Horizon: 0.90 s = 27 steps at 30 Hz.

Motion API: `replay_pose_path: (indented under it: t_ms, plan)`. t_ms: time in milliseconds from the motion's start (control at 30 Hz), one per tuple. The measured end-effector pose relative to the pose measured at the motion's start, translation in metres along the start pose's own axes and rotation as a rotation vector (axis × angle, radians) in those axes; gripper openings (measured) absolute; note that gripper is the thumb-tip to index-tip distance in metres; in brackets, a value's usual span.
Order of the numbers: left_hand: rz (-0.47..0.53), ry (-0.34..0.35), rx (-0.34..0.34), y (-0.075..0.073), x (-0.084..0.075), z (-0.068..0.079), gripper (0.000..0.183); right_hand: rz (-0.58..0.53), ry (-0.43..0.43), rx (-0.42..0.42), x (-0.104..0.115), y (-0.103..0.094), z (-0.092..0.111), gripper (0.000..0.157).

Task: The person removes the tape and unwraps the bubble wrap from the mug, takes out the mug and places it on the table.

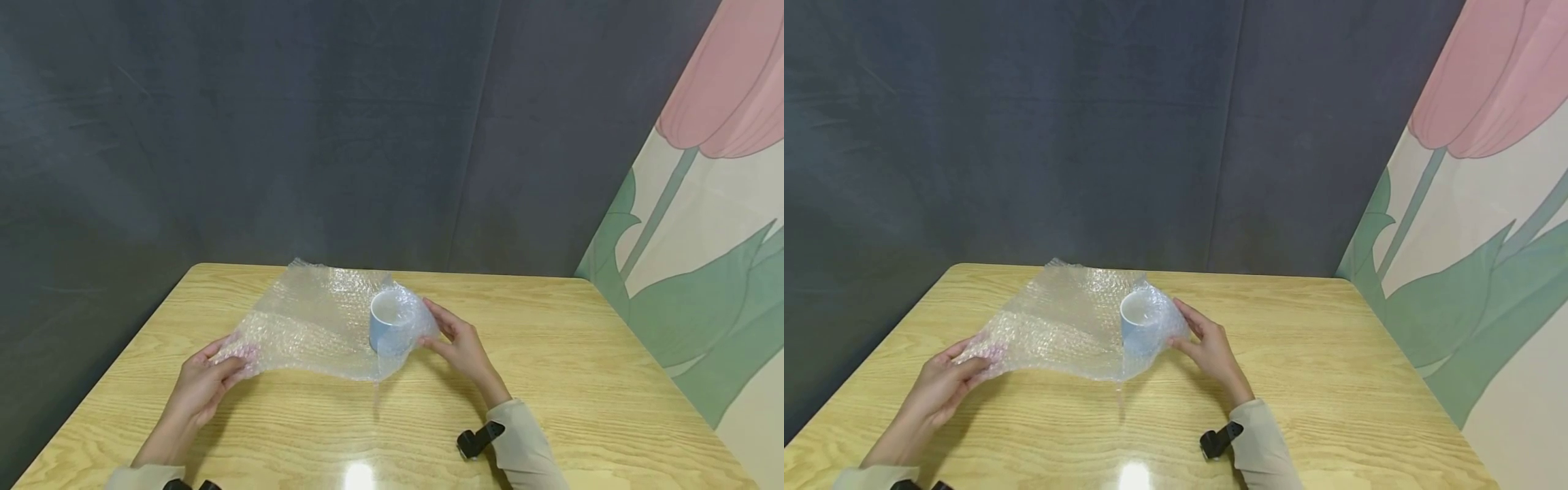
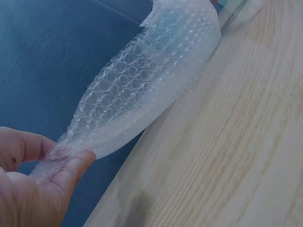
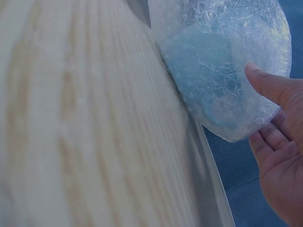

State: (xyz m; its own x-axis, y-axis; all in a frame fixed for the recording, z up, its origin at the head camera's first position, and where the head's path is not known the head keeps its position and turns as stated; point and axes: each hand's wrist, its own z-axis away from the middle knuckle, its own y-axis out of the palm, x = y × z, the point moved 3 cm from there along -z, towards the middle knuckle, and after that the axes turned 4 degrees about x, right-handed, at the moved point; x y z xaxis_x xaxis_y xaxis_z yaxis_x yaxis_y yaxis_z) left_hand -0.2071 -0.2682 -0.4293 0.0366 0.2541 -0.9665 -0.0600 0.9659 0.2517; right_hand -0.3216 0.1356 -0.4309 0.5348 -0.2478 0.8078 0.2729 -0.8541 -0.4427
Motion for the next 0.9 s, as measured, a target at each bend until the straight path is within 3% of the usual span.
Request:
replay_pose_path:
  t_ms: [233, 467, 900]
  plan:
    - [-0.025, -0.016, 0.052, -0.006, 0.003, 0.002, 0.063, 0.010, -0.011, -0.003, -0.005, 0.000, -0.001, 0.066]
    - [-0.051, -0.073, 0.065, -0.010, 0.006, 0.004, 0.068, -0.006, -0.002, -0.010, -0.004, 0.000, 0.000, 0.065]
    - [-0.072, -0.112, 0.096, -0.014, 0.017, 0.005, 0.066, 0.001, 0.004, 0.001, -0.005, 0.001, 0.000, 0.066]
